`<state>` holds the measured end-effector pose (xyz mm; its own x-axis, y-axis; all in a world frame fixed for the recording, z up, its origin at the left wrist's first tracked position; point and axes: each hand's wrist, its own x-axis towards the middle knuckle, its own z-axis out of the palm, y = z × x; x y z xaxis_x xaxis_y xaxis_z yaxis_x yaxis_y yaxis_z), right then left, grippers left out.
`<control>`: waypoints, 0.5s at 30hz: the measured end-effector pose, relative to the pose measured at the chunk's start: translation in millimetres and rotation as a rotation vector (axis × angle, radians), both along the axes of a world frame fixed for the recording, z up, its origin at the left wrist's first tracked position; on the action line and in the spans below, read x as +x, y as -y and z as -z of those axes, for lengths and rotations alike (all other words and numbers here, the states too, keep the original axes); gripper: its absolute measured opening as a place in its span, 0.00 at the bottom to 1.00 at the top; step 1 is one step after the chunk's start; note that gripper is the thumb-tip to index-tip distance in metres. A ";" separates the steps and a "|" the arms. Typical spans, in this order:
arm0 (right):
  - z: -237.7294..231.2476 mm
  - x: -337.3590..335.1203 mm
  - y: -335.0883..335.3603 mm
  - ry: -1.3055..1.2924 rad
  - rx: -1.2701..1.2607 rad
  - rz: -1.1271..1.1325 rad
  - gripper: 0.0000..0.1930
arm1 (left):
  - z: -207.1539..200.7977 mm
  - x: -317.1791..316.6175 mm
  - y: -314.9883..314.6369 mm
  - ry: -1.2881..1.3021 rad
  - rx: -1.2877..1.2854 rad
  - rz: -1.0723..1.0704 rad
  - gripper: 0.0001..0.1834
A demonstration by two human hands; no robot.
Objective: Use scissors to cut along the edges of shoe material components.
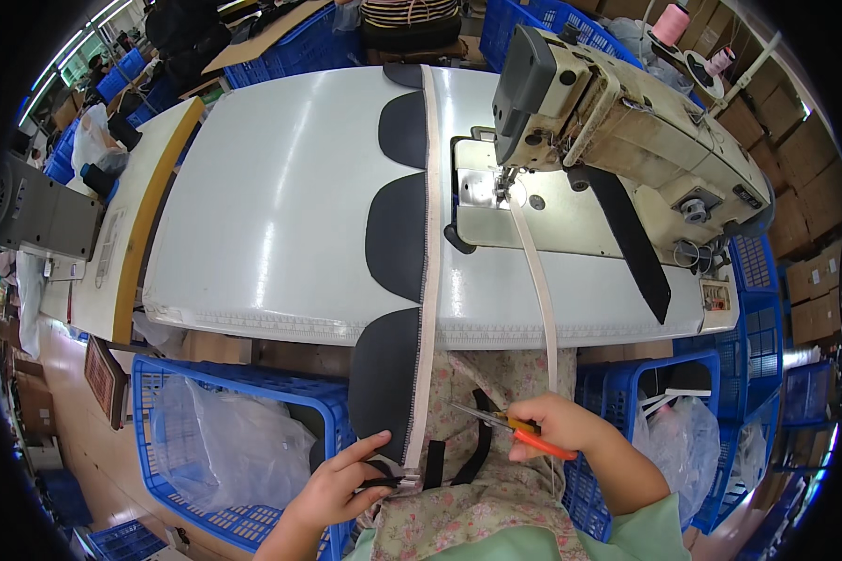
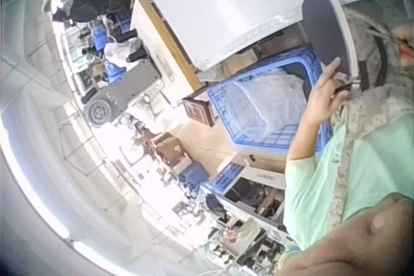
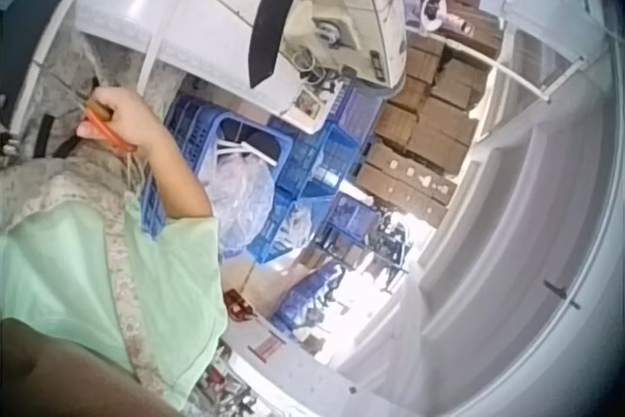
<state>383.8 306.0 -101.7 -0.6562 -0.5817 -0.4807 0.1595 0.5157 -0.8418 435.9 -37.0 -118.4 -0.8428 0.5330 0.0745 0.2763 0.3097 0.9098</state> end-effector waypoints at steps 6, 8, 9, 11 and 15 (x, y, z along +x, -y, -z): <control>-0.5 0.1 -0.8 -0.007 -0.010 0.007 0.22 | -0.2 0.4 -0.3 0.009 0.002 0.017 0.10; 1.8 1.7 -0.3 -0.033 -0.050 0.020 0.22 | -1.1 -0.1 -0.9 0.002 -0.002 0.019 0.11; 2.4 2.3 0.2 -0.060 -0.091 0.034 0.23 | -0.9 0.0 -0.9 0.004 -0.001 0.018 0.11; -0.2 0.1 0.8 -0.049 -0.049 0.014 0.22 | -0.2 -0.1 -0.6 -0.002 -0.006 0.021 0.11; 1.9 1.0 1.1 -0.017 -0.031 0.017 0.22 | -1.5 0.1 0.2 -0.005 -0.010 0.024 0.11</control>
<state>384.8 304.9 -103.6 -0.6743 -0.5849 -0.4508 0.1534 0.4863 -0.8602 435.9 -37.2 -116.9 -0.8294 0.5538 0.0736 0.2885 0.3117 0.9053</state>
